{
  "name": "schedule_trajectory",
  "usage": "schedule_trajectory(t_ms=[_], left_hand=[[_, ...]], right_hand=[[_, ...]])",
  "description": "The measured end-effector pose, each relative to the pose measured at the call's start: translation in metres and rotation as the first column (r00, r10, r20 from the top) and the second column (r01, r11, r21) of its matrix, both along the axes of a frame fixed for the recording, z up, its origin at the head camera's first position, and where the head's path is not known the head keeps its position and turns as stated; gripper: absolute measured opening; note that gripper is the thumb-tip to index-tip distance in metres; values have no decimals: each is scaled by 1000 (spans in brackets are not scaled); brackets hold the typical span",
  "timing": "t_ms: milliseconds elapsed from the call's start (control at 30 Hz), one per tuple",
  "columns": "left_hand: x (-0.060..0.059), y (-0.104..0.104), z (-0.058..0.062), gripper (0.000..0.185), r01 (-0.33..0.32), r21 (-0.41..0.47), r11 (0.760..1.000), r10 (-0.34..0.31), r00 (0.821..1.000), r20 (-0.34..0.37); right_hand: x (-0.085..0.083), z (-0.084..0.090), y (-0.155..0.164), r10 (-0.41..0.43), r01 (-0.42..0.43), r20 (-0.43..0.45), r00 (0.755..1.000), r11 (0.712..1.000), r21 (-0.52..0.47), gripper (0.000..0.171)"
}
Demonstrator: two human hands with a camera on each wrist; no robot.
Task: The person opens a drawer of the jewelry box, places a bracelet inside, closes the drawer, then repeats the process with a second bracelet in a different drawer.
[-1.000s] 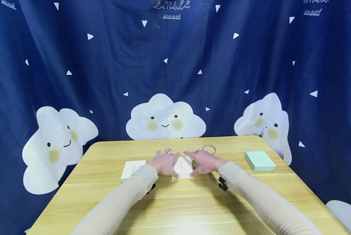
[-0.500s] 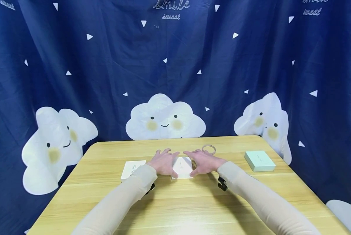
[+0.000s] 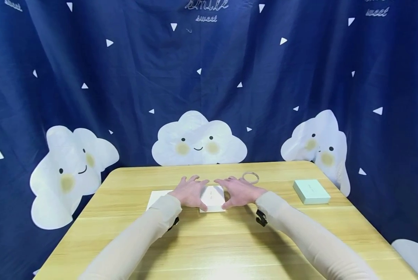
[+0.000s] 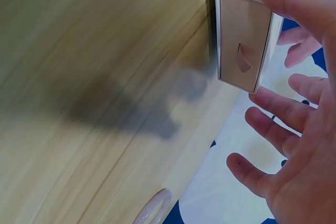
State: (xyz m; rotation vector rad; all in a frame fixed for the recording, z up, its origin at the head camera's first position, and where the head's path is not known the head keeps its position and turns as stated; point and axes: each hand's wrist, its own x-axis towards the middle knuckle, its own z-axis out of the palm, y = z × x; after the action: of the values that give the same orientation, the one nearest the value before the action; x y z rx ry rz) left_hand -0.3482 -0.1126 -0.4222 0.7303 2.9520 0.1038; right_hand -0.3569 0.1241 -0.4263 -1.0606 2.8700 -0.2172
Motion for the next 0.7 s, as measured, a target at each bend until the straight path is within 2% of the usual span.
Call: schedule_trajectory(t_ms=[233, 700], left_hand=[[2, -13, 1, 108, -8, -12, 1000, 8, 1000, 0], [6, -40, 3, 109, -47, 21, 999, 46, 999, 23]], right_hand=[[-1, -1, -14, 42, -42, 2, 999, 999, -14, 98], [-1, -1, -43, 48, -47, 16, 999, 999, -27, 98]])
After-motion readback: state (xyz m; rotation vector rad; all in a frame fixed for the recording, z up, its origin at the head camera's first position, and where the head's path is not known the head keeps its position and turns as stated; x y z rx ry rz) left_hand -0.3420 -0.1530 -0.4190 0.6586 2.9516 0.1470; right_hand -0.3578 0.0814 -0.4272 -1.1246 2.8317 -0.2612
